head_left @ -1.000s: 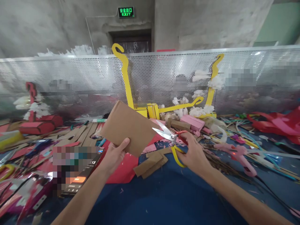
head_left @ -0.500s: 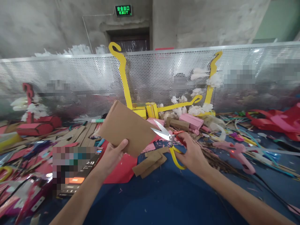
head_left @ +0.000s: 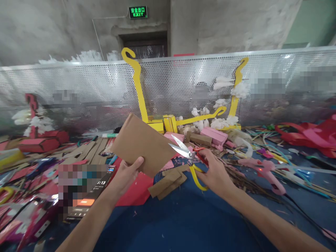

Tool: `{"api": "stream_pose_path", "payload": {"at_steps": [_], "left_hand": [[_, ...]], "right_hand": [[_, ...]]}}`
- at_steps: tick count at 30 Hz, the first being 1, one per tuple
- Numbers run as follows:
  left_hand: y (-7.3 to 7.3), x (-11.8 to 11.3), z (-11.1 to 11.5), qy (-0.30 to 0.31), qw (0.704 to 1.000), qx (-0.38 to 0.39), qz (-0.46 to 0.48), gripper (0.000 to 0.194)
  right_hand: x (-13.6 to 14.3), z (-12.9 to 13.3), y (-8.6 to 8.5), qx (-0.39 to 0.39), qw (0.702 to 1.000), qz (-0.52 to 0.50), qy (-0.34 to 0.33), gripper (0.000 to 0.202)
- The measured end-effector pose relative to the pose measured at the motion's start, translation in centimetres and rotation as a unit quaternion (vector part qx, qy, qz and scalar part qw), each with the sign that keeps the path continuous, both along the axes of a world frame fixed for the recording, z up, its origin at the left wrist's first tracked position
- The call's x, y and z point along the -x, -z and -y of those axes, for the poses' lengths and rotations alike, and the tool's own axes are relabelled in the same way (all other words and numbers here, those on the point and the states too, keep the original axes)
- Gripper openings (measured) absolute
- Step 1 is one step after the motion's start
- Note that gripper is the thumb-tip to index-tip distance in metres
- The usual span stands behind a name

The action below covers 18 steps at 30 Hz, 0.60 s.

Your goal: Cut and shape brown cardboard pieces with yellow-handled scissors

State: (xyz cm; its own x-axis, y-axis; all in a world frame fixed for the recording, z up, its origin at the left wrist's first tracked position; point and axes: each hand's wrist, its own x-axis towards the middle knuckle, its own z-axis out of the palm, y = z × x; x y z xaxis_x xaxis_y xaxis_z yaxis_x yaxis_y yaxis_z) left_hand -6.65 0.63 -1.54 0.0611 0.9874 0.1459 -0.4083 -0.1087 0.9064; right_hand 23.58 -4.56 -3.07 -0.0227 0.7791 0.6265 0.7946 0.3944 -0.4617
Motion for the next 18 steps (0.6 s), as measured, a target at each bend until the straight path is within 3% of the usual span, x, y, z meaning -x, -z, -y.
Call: {"api": "stream_pose_path", "payload": {"at_steps": [11, 18], "left_hand": [[0.8, 0.58, -0.72, 0.016, 1.0, -0.01, 0.002, 0.055], [0.83, 0.82, -0.9, 0.02, 1.0, -0.012, -0.004, 0.048]], "right_hand": [[-0.06, -0.23, 0.07, 0.026, 1.0, -0.002, 0.014, 0.032], [-0.06, -0.44, -0.35, 0.044, 0.994, -0.094, 0.019, 0.037]]}}
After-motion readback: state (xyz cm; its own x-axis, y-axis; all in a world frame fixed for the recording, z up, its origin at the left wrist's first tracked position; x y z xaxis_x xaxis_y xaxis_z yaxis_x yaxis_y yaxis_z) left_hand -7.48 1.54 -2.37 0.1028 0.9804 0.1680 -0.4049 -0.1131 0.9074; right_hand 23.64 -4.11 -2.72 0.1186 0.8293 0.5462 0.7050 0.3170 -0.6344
